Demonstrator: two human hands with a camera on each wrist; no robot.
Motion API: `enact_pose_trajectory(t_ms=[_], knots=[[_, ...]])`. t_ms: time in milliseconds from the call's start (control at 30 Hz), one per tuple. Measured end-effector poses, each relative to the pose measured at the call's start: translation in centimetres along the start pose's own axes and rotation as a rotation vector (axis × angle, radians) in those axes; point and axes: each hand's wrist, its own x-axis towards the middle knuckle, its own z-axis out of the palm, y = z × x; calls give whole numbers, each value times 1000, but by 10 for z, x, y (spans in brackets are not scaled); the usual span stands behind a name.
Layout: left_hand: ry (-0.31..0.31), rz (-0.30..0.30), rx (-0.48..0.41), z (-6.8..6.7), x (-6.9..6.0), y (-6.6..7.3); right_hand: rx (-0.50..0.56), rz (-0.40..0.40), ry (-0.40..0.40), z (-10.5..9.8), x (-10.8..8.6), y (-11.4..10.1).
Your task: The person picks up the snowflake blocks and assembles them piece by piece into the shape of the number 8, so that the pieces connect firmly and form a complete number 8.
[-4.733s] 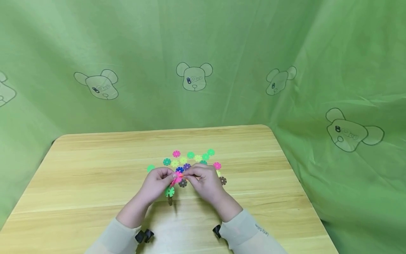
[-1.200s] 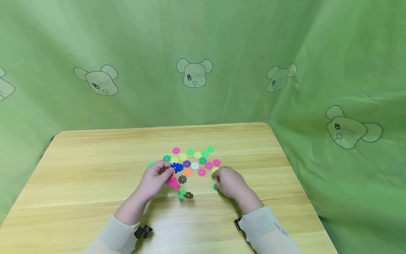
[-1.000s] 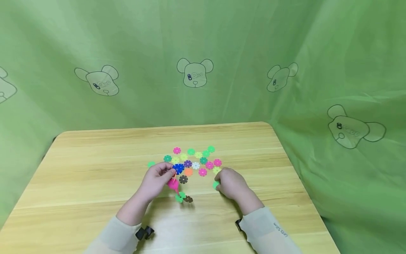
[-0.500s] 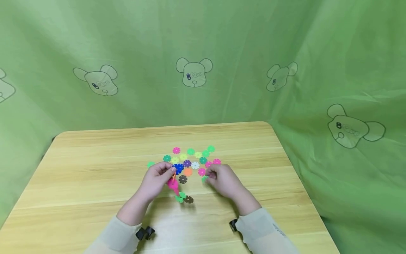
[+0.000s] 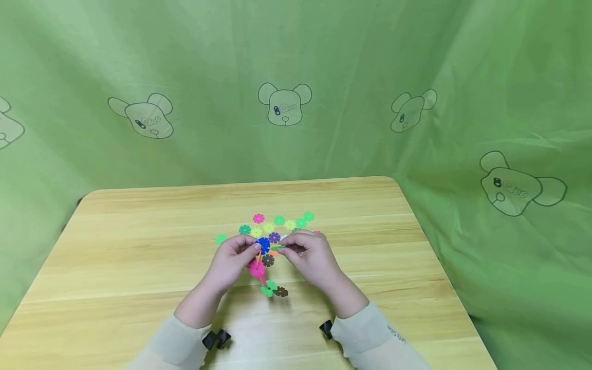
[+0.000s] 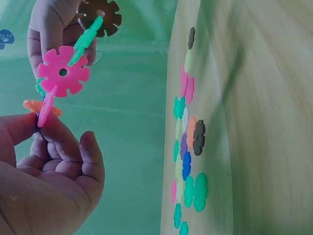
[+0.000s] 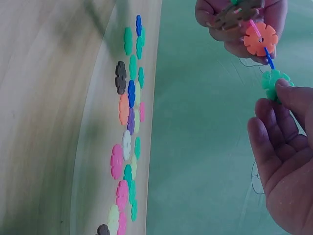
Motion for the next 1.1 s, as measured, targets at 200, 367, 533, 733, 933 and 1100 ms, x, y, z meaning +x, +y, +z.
enact_pose_trajectory(t_ms=[200,367,533,733,933,1100], knots=[[8,-30,-33,3,0,2,1,-52,21,2,-1,0],[5,-42,-38,3,-1,3,-7,-107,52,2,0,0],[-1,-40,-42,1,-2,3,-8,-101,82,2,2,-3],[-9,-59,-56,2,-1,3,10,-85,75,2,2,-2],[-41,-21,-52,0,-1,1,10,-75,63,2,4,-2],[-51,9,-13,0,1,-1,25,-72,19,3,5,-2]])
